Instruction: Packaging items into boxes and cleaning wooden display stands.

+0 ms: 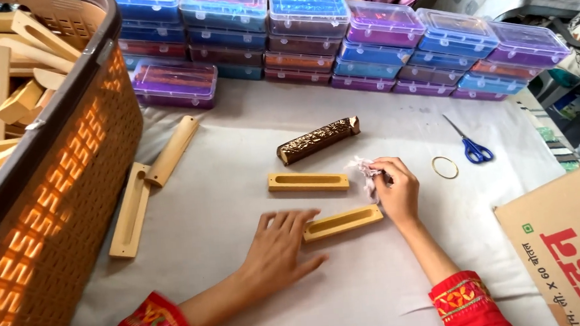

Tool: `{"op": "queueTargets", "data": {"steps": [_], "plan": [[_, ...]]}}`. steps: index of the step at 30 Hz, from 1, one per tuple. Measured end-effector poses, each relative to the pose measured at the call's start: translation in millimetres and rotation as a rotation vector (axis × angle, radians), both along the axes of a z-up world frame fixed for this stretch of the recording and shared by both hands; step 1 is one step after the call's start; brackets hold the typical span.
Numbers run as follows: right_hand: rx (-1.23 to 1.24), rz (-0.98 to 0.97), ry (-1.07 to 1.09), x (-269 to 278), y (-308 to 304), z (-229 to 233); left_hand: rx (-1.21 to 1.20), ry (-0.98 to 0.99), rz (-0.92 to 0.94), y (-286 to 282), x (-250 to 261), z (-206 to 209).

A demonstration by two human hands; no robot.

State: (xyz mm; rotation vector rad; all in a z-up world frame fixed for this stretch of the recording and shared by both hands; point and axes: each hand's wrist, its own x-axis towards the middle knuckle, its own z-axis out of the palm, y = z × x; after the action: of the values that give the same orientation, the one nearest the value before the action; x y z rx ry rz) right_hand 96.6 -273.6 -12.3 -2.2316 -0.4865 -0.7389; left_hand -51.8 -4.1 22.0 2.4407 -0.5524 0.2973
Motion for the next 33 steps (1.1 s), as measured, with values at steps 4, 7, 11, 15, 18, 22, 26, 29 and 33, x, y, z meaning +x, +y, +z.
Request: {"op": "queueTargets", "data": {"steps": [4,7,11,15,18,22,26,29,33], "plan": [[-0.007,0.025,-0.016,-2,8,4,0.02,0.022,-0.015,14,3,-16],[-0.031,0.045,-0.045,-6,9,5,-0.029,0.057,0.027,11,23,-23],[-0.128,0.019,-0.19,-14,5,13,-0.053,-0.016,0.038,3,47,-27],[-0.103,0.025,-0.179,-34,23,30,-0.031,0.02,0.021,5,46,-31],[-0.148,0.215,-0.281,-56,51,36,-0.071,-0.026,-0.022,5,50,-35],[-0.415,0.41,-0.198,-73,63,27,-0.122,-0.096,-0.033,5,47,-44],[-0.526,0.391,-0.09,-55,40,31,-0.114,0.007,-0.033,5,48,-38],[-0.588,0.256,-0.073,-42,3,31,-0.157,0.063,-0.076,5,49,-36],[-0.599,0.166,-0.083,-61,4,15,-0.141,0.018,-0.117,5,48,-37]]}}
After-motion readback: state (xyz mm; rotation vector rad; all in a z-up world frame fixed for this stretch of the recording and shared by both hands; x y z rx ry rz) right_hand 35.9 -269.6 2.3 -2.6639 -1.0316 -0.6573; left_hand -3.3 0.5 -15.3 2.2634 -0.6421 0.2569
